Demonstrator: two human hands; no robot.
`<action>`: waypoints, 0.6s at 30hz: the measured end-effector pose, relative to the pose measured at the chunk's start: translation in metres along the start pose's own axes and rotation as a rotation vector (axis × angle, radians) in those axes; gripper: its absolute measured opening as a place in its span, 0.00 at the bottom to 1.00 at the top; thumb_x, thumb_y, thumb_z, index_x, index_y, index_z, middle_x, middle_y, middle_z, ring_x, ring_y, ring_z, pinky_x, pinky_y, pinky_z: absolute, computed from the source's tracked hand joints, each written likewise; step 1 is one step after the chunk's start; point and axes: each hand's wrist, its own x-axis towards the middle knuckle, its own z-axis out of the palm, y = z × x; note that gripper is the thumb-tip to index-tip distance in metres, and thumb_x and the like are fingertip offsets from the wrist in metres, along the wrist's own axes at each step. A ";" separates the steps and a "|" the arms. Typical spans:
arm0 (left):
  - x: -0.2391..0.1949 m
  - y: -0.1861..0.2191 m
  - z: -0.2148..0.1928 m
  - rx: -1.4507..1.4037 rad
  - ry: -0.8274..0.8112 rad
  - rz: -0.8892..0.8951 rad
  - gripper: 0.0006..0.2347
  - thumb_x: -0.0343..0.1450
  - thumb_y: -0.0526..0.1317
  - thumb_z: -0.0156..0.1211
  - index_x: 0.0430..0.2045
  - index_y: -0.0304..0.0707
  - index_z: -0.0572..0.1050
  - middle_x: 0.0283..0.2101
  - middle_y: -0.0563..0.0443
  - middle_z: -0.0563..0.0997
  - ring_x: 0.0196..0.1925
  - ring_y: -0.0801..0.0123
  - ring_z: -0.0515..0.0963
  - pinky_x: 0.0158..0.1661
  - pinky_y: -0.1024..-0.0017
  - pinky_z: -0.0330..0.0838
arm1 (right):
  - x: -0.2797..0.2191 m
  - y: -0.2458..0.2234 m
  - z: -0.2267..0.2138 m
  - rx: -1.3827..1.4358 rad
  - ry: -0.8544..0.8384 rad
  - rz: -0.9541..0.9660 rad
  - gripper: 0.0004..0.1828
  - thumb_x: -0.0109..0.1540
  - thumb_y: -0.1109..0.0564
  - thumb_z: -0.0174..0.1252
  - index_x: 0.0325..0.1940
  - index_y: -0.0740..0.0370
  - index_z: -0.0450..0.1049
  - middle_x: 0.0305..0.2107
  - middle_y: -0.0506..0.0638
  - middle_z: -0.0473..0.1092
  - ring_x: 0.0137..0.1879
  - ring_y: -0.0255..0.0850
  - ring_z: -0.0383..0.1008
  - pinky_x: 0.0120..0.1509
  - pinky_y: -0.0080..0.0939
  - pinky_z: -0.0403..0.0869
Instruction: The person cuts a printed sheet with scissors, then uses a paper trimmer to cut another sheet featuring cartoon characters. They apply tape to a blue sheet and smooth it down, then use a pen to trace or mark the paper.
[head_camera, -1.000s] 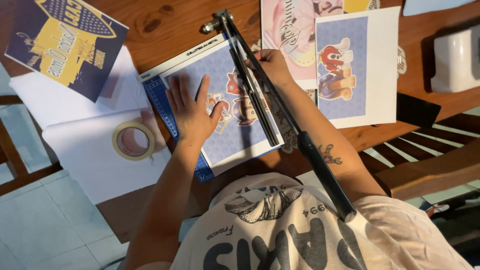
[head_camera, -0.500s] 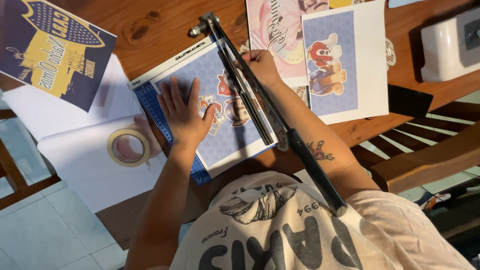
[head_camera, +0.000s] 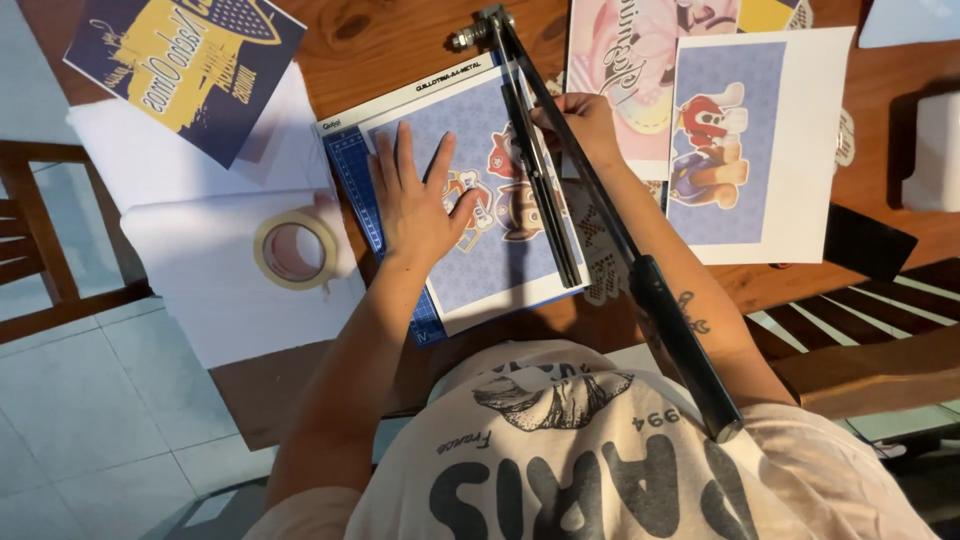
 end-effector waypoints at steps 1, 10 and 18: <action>0.001 0.000 0.001 0.001 -0.018 0.001 0.33 0.74 0.61 0.66 0.73 0.55 0.63 0.75 0.33 0.47 0.76 0.28 0.49 0.71 0.34 0.53 | 0.000 -0.001 -0.001 0.026 -0.002 0.011 0.15 0.63 0.61 0.68 0.22 0.58 0.74 0.16 0.46 0.66 0.20 0.31 0.64 0.22 0.29 0.64; -0.001 -0.002 0.004 0.046 -0.086 -0.021 0.34 0.75 0.65 0.59 0.75 0.57 0.57 0.76 0.33 0.44 0.77 0.30 0.43 0.72 0.35 0.48 | 0.000 0.000 -0.003 0.018 -0.011 -0.004 0.13 0.62 0.59 0.69 0.24 0.61 0.76 0.16 0.46 0.66 0.20 0.31 0.65 0.23 0.28 0.69; 0.005 -0.001 -0.001 0.015 -0.070 -0.037 0.33 0.73 0.64 0.60 0.72 0.55 0.62 0.74 0.30 0.51 0.77 0.33 0.44 0.72 0.38 0.45 | 0.011 -0.019 0.010 0.016 -0.008 -0.005 0.12 0.62 0.63 0.65 0.25 0.59 0.73 0.15 0.46 0.63 0.20 0.33 0.64 0.21 0.31 0.62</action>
